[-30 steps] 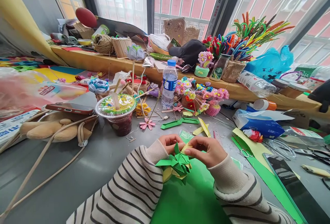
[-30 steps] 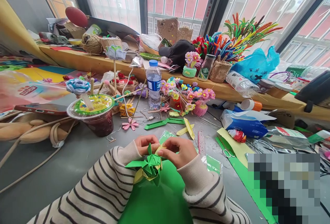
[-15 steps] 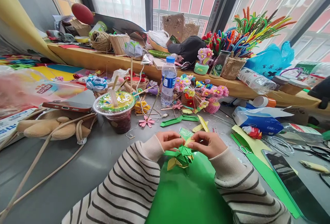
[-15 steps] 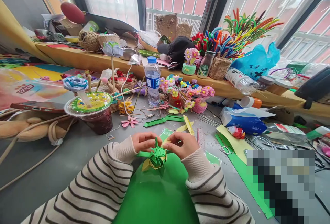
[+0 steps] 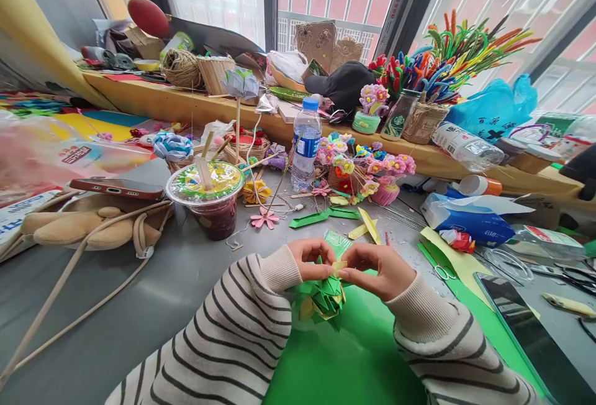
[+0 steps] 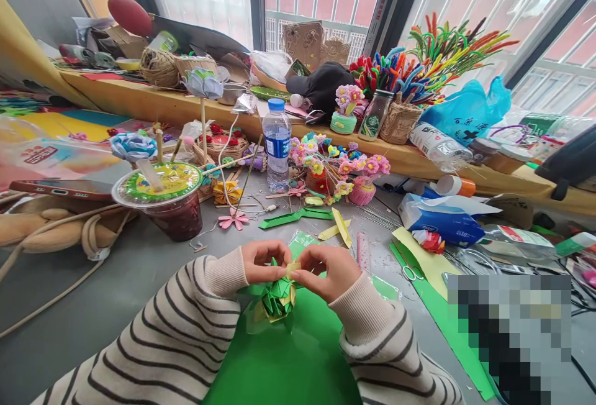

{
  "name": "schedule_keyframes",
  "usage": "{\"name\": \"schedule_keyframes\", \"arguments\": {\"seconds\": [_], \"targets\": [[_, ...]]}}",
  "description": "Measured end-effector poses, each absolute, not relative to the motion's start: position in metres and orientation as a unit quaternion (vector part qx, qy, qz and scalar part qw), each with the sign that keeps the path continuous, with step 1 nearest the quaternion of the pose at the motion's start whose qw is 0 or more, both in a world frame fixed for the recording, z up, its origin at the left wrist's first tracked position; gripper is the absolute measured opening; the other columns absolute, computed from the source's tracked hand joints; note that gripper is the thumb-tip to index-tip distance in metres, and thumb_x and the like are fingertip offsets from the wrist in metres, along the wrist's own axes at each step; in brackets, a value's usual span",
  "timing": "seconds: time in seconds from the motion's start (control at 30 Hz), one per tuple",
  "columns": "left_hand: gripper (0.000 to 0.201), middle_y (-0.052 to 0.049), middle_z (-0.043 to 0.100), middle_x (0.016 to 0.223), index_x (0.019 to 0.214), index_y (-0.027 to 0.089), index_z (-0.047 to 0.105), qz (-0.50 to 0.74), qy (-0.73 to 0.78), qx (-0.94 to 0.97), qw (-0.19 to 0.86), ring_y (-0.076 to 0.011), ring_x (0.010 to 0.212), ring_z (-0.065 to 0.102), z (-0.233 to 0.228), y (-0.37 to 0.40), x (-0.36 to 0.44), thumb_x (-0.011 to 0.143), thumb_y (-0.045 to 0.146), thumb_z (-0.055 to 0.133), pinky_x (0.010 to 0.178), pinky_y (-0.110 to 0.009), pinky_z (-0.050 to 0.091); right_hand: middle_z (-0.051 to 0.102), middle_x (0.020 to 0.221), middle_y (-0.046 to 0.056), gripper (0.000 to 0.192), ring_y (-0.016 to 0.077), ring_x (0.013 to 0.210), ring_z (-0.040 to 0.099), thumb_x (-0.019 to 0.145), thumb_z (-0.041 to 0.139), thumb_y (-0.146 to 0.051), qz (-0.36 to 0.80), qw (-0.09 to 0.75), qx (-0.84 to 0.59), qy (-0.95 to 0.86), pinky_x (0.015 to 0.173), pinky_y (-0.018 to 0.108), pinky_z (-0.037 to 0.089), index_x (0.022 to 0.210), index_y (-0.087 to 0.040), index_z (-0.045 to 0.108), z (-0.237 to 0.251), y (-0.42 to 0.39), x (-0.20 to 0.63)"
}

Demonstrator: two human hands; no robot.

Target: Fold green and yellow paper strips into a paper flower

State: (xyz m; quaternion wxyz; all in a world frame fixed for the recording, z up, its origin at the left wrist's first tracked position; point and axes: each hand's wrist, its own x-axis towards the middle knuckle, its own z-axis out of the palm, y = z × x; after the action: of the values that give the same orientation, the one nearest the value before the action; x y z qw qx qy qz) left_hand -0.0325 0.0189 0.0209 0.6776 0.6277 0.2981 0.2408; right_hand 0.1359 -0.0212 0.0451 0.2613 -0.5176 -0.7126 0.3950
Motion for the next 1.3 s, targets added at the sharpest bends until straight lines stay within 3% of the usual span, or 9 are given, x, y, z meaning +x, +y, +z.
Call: {"name": "schedule_keyframes", "arguments": {"seconds": [0.3, 0.5, 0.73, 0.9, 1.3], "targets": [[0.036, 0.003, 0.048, 0.060, 0.069, 0.011, 0.049, 0.213, 0.322, 0.628, 0.676, -0.0042, 0.051, 0.039, 0.024, 0.022, -0.032, 0.051, 0.039, 0.065, 0.046, -0.018, 0.028, 0.061, 0.069, 0.007, 0.019, 0.0127, 0.064, 0.056, 0.063, 0.056, -0.028, 0.404, 0.268, -0.491, -0.724, 0.059, 0.026, 0.047, 0.072, -0.012, 0.055, 0.044, -0.019, 0.136], [0.028, 0.002, 0.049, 0.063, 0.069, 0.012, 0.050, 0.189, 0.312, 0.655, 0.662, -0.0045, 0.056, 0.043, 0.029, 0.027, -0.035, 0.055, 0.031, 0.064, 0.048, -0.017, 0.031, 0.060, 0.065, 0.006, 0.016, 0.0111, 0.058, 0.053, 0.061, 0.055, -0.026, 0.383, 0.270, -0.508, -0.723, 0.054, 0.024, 0.044, 0.069, -0.012, 0.054, 0.042, -0.021, 0.132], [0.021, 0.003, 0.053, 0.062, 0.067, 0.013, 0.050, 0.013, 0.258, 0.760, 0.596, -0.0062, 0.057, 0.050, 0.058, 0.051, -0.030, 0.053, 0.020, 0.065, 0.052, -0.018, 0.039, 0.058, 0.061, 0.005, 0.019, 0.0099, 0.054, 0.048, 0.060, 0.055, -0.028, 0.385, 0.255, -0.515, -0.722, 0.052, 0.023, 0.040, 0.068, -0.011, 0.054, 0.040, -0.019, 0.130], [0.034, 0.004, 0.056, 0.060, 0.065, 0.014, 0.052, -0.061, 0.267, 0.793, 0.544, -0.0068, 0.054, 0.052, 0.065, 0.060, -0.022, 0.041, 0.026, 0.072, 0.050, -0.018, 0.039, 0.059, 0.063, 0.006, 0.020, 0.0105, 0.055, 0.050, 0.061, 0.055, -0.031, 0.398, 0.246, -0.513, -0.720, 0.053, 0.024, 0.041, 0.066, -0.011, 0.054, 0.039, -0.018, 0.130], [0.029, 0.003, 0.054, 0.061, 0.064, 0.014, 0.050, -0.035, 0.264, 0.792, 0.549, -0.0077, 0.055, 0.053, 0.058, 0.063, -0.022, 0.045, 0.022, 0.071, 0.050, -0.018, 0.042, 0.057, 0.060, 0.003, 0.019, 0.0073, 0.051, 0.047, 0.062, 0.054, -0.032, 0.362, 0.241, -0.535, -0.725, 0.046, 0.019, 0.038, 0.067, -0.013, 0.053, 0.030, -0.014, 0.132]]}}
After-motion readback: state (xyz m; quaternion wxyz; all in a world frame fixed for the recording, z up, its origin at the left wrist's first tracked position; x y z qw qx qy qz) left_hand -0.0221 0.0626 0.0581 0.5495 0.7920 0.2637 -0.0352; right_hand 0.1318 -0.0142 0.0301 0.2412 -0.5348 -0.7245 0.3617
